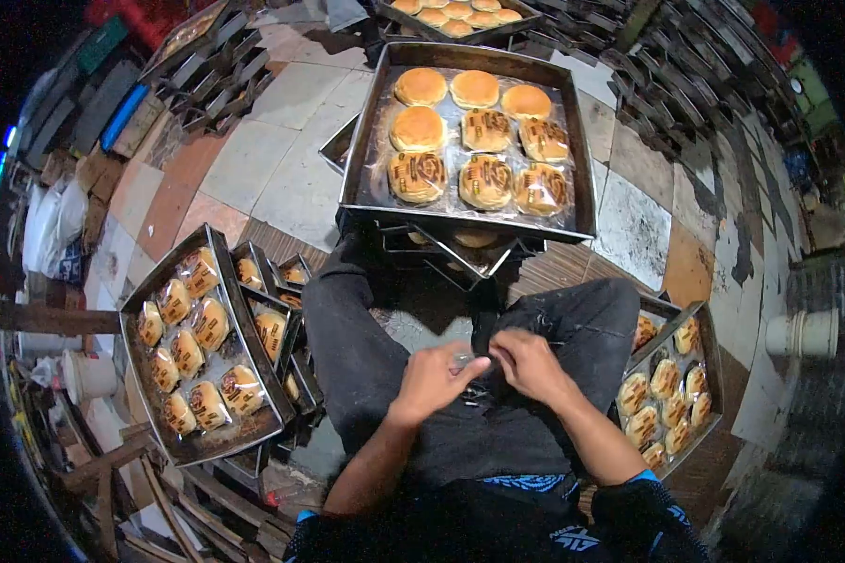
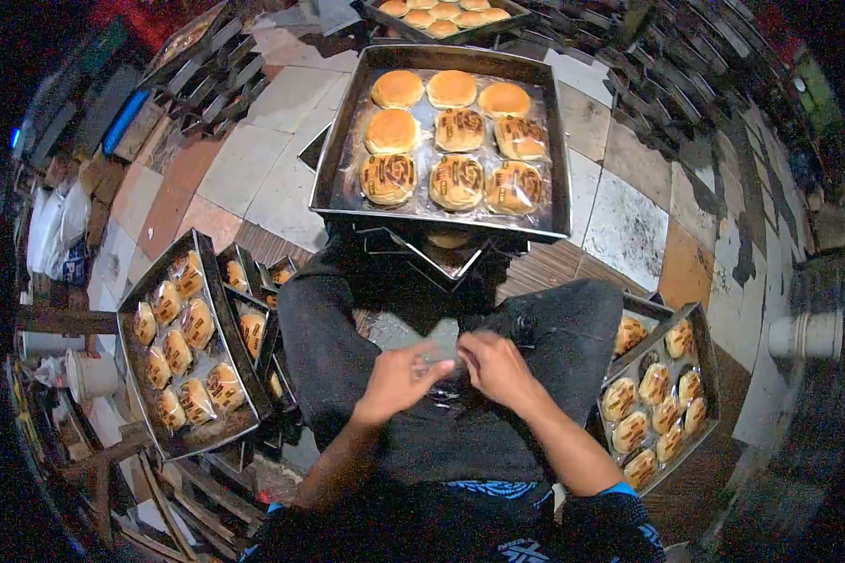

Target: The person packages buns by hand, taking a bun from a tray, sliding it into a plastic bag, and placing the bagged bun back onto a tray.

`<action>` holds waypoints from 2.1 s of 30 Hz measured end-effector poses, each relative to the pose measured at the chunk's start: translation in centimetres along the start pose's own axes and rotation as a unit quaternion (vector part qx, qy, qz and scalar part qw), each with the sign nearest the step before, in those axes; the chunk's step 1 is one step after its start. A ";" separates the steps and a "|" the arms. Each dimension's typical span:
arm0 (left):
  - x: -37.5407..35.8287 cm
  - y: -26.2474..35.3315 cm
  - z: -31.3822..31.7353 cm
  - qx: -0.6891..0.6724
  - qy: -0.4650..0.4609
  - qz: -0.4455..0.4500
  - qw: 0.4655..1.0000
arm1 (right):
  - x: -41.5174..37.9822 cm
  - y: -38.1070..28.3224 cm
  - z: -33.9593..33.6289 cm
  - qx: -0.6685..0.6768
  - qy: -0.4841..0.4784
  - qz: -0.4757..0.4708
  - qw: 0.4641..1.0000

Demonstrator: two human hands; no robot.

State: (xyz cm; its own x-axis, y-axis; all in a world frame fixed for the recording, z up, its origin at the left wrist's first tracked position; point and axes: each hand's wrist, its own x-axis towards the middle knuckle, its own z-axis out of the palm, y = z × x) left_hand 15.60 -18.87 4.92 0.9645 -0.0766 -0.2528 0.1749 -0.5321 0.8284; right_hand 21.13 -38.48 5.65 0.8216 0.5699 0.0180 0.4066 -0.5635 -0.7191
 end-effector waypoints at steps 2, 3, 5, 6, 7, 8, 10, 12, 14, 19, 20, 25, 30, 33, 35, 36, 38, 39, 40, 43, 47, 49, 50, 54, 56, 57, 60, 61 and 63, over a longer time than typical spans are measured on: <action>0.1 -0.5 -0.5 0.021 -0.001 -0.020 1.000 | 1.3 -0.7 -2.4 -0.056 0.129 -0.055 0.989; 0.3 -0.8 -0.8 -0.016 -0.007 0.002 1.000 | 1.8 -1.5 -3.8 0.001 0.183 0.012 0.983; 1.3 -1.1 -1.0 -0.144 0.009 0.057 0.988 | 3.0 -2.9 -6.5 0.056 0.233 0.078 0.968; 1.5 -1.1 -1.1 -0.145 0.007 0.056 0.988 | 3.7 -3.4 -7.7 0.091 0.126 0.022 0.988; 1.6 0.1 -1.8 -0.116 0.026 0.061 0.991 | 4.0 -3.6 -8.0 0.125 0.016 -0.032 0.991; 1.7 0.7 -2.1 -0.087 0.044 0.065 0.993 | 4.0 -2.1 -6.4 0.057 -0.046 -0.118 0.990; 2.0 0.0 -1.6 -0.143 0.032 0.062 0.987 | 2.7 0.4 -2.5 -0.020 -0.224 -0.079 0.971; 1.9 -0.9 -1.0 -0.131 0.089 0.030 0.987 | 1.9 3.3 0.0 0.008 -0.264 -0.043 0.964; 1.7 -2.2 -0.7 -0.089 0.076 0.008 0.993 | 2.6 1.8 -1.2 0.010 -0.046 -0.032 0.998; 2.1 -2.7 -0.7 -0.042 -0.023 0.022 0.999 | 3.7 3.9 -0.3 0.041 -0.252 -0.069 0.964; 2.2 -1.9 -0.8 -0.099 0.007 0.014 0.995 | 4.0 3.1 -0.5 0.038 -0.251 -0.067 0.965; 2.4 -3.3 -2.0 -0.242 0.111 0.091 0.960 | 6.9 -4.6 -5.8 0.047 0.207 -0.039 0.976; 3.6 -2.7 -7.0 -0.640 0.245 -0.020 0.728 | 8.7 -9.8 -5.3 0.251 0.175 0.111 0.946; 3.8 -4.9 -9.6 -0.565 0.408 -0.004 0.717 | 12.3 -11.7 -4.2 0.116 0.157 -0.113 0.974; 3.7 -6.3 -11.0 -0.594 0.444 0.004 0.671 | 17.7 -10.4 -5.1 0.111 0.101 -0.096 0.984; 3.9 -6.8 -11.4 -0.625 0.462 0.006 0.629 | 20.9 -8.9 -5.0 0.177 0.091 -0.008 0.980; 4.1 -8.8 -11.0 -0.658 0.457 0.028 0.597 | 29.9 -3.2 -4.9 0.286 0.082 0.099 0.950; 4.2 -7.5 -11.5 -0.669 0.459 0.005 0.585 | 34.1 -0.3 -5.1 0.174 0.050 0.151 0.972; 4.5 -7.1 -11.9 -0.678 0.462 -0.015 0.572 | 37.8 2.1 -5.2 0.060 0.016 0.198 0.978; 4.2 -8.1 -11.4 -0.666 0.449 -0.004 0.595 | 45.3 5.6 -3.8 0.037 0.019 0.330 0.943; 4.7 -8.4 -11.4 -0.666 0.451 0.027 0.593 | 47.0 2.6 -3.7 0.014 -0.103 0.334 0.937; 4.7 -8.5 -11.2 -0.654 0.432 0.050 0.618 | 44.5 0.2 -5.1 -0.055 -0.206 0.213 0.953; 4.7 -8.5 -11.2 -0.655 0.430 0.050 0.619 | 43.0 0.6 -5.1 0.012 -0.221 0.141 0.965; 5.3 -6.8 -11.8 -0.637 0.432 0.012 0.639 | 35.0 0.6 -8.5 0.381 0.018 0.166 0.910; 5.3 -6.7 -11.7 -0.610 0.454 -0.006 0.649 | 28.4 -3.2 -10.6 0.564 0.037 0.176 0.806; 4.8 -6.7 -11.8 -0.593 0.428 -0.029 0.682 | 25.3 0.7 -11.6 0.591 -0.064 0.133 0.793; 5.2 -5.1 -10.4 -0.477 0.451 -0.032 0.754 | 17.0 -5.6 -8.8 0.526 -0.095 0.206 0.820; 4.9 -3.6 -10.0 -0.459 0.430 -0.061 0.775 | 15.1 -6.1 -7.4 0.512 -0.135 0.199 0.825; 4.3 -3.6 -8.8 -0.409 0.406 -0.012 0.817 | 11.7 -7.6 -5.7 0.521 -0.129 0.142 0.832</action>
State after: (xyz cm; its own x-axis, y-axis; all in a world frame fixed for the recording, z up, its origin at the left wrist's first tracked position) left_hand 20.81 -9.88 5.20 0.7139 0.6872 -0.1348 -0.0499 0.2419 0.9690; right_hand 29.94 -30.92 15.29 0.6572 0.6881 -0.3077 -0.4661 0.0501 -0.8833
